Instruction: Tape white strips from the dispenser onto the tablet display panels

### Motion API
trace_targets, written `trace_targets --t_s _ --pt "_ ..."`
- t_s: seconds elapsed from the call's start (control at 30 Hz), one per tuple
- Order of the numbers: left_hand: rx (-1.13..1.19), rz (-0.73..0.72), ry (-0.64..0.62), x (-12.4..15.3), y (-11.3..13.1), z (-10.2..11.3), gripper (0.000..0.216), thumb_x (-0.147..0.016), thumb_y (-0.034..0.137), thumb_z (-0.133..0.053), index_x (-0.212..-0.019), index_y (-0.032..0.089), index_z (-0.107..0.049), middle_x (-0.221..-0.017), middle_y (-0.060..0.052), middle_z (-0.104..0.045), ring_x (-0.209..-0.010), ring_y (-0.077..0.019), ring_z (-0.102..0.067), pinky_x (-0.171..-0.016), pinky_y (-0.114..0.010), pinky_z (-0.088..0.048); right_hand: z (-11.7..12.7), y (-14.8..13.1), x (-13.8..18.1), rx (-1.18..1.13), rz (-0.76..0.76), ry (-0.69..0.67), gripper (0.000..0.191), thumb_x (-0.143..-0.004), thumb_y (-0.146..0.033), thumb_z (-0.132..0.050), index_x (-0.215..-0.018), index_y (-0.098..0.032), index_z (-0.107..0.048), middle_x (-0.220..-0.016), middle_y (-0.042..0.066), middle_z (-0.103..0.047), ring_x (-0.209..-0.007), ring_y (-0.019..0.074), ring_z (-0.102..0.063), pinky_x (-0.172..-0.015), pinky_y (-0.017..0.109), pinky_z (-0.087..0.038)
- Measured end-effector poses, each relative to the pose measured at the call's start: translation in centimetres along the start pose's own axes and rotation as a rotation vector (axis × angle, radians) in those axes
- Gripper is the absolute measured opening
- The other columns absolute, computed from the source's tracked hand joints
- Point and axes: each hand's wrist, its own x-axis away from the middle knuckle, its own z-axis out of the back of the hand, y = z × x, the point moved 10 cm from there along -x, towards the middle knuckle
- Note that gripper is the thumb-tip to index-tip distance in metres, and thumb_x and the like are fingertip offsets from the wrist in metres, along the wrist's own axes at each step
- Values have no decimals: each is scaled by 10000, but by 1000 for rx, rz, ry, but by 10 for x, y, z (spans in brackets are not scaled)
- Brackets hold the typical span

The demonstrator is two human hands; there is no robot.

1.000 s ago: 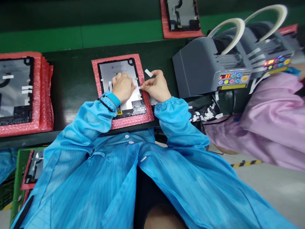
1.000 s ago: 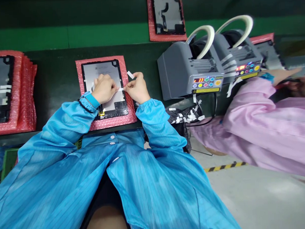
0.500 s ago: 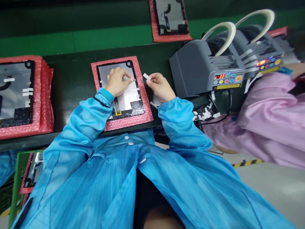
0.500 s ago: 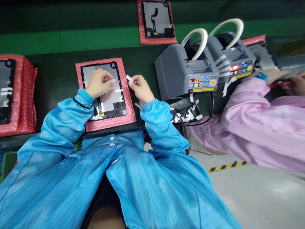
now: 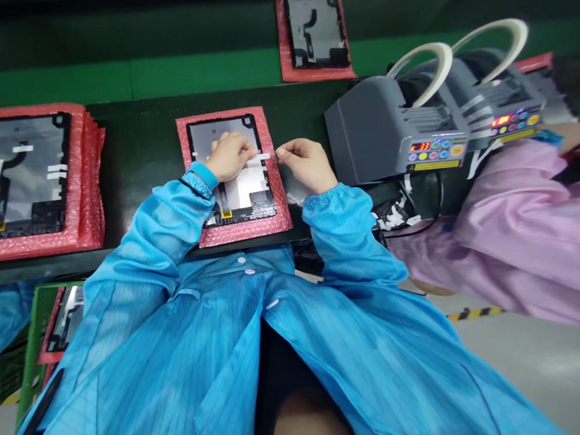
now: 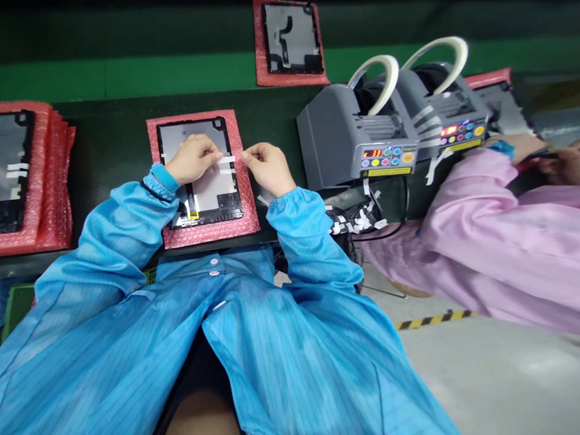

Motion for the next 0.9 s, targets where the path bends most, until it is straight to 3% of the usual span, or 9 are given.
trace_targets --t_s 0.2,0.37,0.63,0.9 --pt "-31 40 -39 1 2 -5 200 -932 284 -530 -934 166 -692 -1071 -88 -651 -1159 -291 -521 -1029 -448 -343 -16 -5 -6 24 66 -15 230 -795 -345 -691 -699 -177 -567 -682 -10 -553 -680 120 -494 -723 287 -443" --pt "-125 113 14 4 3 -6 194 -934 269 -539 -883 148 -682 -1131 -125 -636 -1237 -343 -466 -1046 -486 -311 -21 -3 -10 71 -29 7 171 -772 -144 -650 -641 -171 -543 -650 -21 -501 -661 118 -453 -747 291 -408" --pt "-166 102 15 8 9 -6 183 -927 234 -553 -806 139 -651 -1112 -149 -633 -1234 -368 -468 -1015 -503 -324 -22 -3 -8 105 -108 -23 180 -764 -132 -642 -622 -172 -539 -627 -17 -495 -670 133 -447 -752 301 -400" --pt "-175 72 51 10 10 -3 162 -912 269 -589 -814 153 -647 -1098 -134 -643 -1224 -353 -477 -1018 -492 -332 -20 0 -7 148 -236 -37 274 -725 -175 -706 -572 -177 -479 -552 -49 -427 -593 93 -399 -643 268 -348"
